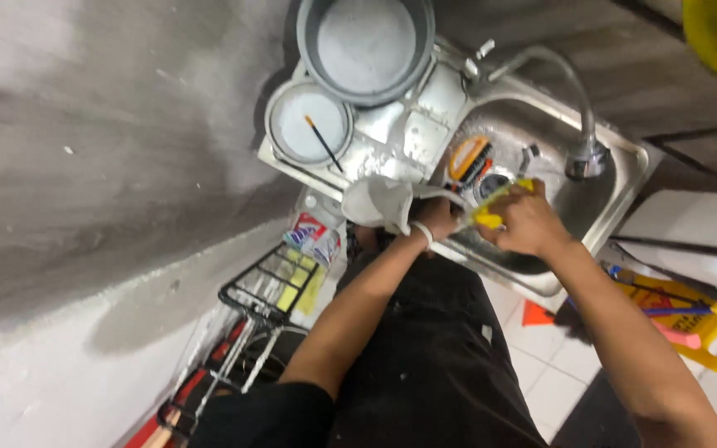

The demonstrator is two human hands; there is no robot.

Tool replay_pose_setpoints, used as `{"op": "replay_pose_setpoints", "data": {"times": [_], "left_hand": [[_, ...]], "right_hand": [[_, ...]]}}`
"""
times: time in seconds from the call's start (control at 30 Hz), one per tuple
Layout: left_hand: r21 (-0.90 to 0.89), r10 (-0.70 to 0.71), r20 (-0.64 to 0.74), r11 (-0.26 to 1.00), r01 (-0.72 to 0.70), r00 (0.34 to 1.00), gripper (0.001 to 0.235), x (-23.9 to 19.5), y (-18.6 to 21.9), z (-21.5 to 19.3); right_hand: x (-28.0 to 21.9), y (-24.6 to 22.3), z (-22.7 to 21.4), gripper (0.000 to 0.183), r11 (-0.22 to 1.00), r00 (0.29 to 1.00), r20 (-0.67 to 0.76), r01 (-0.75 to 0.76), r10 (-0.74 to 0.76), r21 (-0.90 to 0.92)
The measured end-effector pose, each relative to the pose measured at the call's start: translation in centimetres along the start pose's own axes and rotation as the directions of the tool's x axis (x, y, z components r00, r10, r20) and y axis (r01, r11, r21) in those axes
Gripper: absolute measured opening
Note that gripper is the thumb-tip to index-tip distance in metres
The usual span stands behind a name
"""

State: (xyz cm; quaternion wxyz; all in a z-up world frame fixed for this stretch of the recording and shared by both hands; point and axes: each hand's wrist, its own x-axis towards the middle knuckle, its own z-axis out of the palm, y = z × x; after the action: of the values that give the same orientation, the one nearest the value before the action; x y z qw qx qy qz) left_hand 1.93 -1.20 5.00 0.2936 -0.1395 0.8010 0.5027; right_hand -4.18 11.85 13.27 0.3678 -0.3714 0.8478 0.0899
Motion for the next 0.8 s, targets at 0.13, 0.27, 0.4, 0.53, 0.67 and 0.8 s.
{"op": "replay_pose_setpoints", "data": {"times": [0.13, 0.27, 0.4, 0.53, 0.67, 0.8], "left_hand": [[0.201, -0.009, -0.047, 0.979, 0.019, 0.999, 0.032, 0.2, -1.3, -1.0], [0.029, -0.005, -0.013, 1.0, 0.005, 1.0, 0.036, 0.7, -0.8, 0.7], [0.07, -0.002, 0.005, 0.998, 0.002, 1.0, 0.033, 0.9, -2.3, 0.4], [-0.072, 0.047, -0.035, 0.996, -0.049, 0.998, 0.033, 1.0, -3.7, 1.5], [-0.24, 0.031, -0.017, 0.97, -0.035, 0.999, 0.036, -1.8, -1.7, 0.1], [-0.211, 0.036, -0.032, 0.977, -0.042, 0.999, 0.024, -3.6, 0.9, -1.6]], "right_hand": [[0.4, 0.1, 3.6, 0.041, 0.939, 0.931, -0.184, 0.335, -0.316, 0.082], [0.3, 1.0, -0.8, 0.037, 0.96, 0.931, -0.33, 0.223, -0.157, 0.171], [1.0, -0.2, 5.8, 0.025, 0.741, 0.801, -0.473, 0.559, -0.367, 0.371], [2.2, 4.5, 12.6, 0.024, 0.84, 0.87, -0.472, 0.15, 0.138, 0.522], [-2.0, -2.3, 4.0, 0.02, 0.634, 0.771, -0.634, 0.464, 0.055, 0.619], [1.1, 1.4, 7.8, 0.019, 0.58, 0.768, -0.639, 0.506, 0.035, 0.639]]}}
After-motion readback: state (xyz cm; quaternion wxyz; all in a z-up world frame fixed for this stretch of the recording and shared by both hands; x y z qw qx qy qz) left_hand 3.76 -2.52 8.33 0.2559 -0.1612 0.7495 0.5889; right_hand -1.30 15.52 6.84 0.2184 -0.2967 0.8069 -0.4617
